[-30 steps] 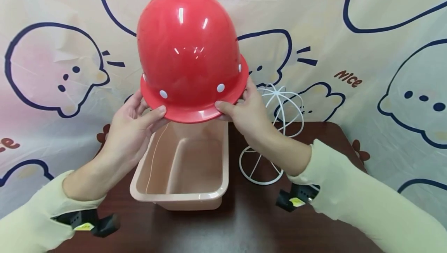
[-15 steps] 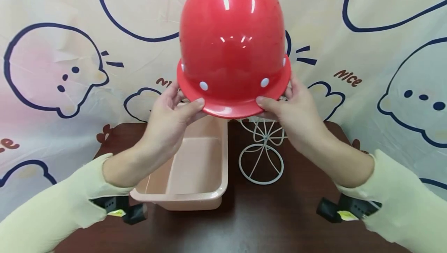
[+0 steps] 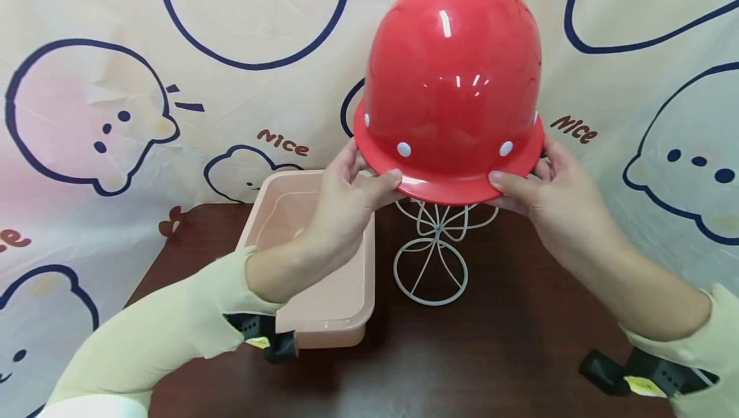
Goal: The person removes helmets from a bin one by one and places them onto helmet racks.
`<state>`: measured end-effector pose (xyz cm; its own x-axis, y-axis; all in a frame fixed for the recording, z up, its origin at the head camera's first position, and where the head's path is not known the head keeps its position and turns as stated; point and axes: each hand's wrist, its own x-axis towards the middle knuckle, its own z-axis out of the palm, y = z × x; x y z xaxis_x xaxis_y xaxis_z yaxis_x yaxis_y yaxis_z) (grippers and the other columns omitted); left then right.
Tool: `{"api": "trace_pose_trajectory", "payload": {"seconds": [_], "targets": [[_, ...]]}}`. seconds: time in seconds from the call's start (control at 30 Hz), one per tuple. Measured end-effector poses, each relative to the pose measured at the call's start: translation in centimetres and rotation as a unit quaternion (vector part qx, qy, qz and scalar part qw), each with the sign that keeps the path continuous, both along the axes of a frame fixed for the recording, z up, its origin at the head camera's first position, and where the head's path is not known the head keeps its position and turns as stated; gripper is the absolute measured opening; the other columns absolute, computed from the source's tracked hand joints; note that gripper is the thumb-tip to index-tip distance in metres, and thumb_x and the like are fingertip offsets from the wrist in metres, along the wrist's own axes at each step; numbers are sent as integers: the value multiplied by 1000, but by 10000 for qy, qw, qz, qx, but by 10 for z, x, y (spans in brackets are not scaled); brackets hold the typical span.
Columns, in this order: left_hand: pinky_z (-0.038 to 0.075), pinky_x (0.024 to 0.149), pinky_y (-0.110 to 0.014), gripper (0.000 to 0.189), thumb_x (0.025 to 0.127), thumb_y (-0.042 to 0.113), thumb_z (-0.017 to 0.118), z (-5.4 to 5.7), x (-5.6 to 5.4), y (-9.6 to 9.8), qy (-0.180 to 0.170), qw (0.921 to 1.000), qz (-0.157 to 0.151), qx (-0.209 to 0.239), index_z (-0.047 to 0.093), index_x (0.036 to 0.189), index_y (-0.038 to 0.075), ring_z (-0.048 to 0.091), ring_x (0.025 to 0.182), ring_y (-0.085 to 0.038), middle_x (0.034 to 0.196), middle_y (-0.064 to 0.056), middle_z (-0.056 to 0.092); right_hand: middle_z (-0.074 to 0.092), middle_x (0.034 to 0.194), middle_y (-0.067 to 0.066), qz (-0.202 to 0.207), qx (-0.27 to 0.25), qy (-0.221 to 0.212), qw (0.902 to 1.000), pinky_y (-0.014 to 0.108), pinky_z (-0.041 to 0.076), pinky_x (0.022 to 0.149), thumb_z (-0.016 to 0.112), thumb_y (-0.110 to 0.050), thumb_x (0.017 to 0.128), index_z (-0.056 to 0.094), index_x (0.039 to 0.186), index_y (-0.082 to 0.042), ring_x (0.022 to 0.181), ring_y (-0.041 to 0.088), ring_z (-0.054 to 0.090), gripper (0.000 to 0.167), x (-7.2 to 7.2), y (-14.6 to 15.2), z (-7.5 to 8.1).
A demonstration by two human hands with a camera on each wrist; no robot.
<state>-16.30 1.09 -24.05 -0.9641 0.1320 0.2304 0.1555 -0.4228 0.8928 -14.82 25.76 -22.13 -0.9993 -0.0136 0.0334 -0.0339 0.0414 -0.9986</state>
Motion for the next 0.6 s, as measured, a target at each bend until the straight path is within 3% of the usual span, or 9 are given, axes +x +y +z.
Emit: {"api": "trace_pose_trajectory", "payload": {"seconds": [0.3,0.6], "targets": [[61,85,-37,72,91,-10,66,-23,4,12,-91,9994,40,-320,40,152,17,73,99,-29,126,-9,56,40,150,1,356,-559,-165,9977,28,61,79,65,1,96,22,162,-29,107,11,70,84,2,20,-28],[61,85,-36,72,90,-7,70,-49,6,18,-387,9975,104,-584,42,149,25,74,94,-24,122,-5,58,35,152,5,377,-492,-253,9978,28,60,80,65,-1,97,17,163,-27,106,10,70,86,4,24,-59]]}}
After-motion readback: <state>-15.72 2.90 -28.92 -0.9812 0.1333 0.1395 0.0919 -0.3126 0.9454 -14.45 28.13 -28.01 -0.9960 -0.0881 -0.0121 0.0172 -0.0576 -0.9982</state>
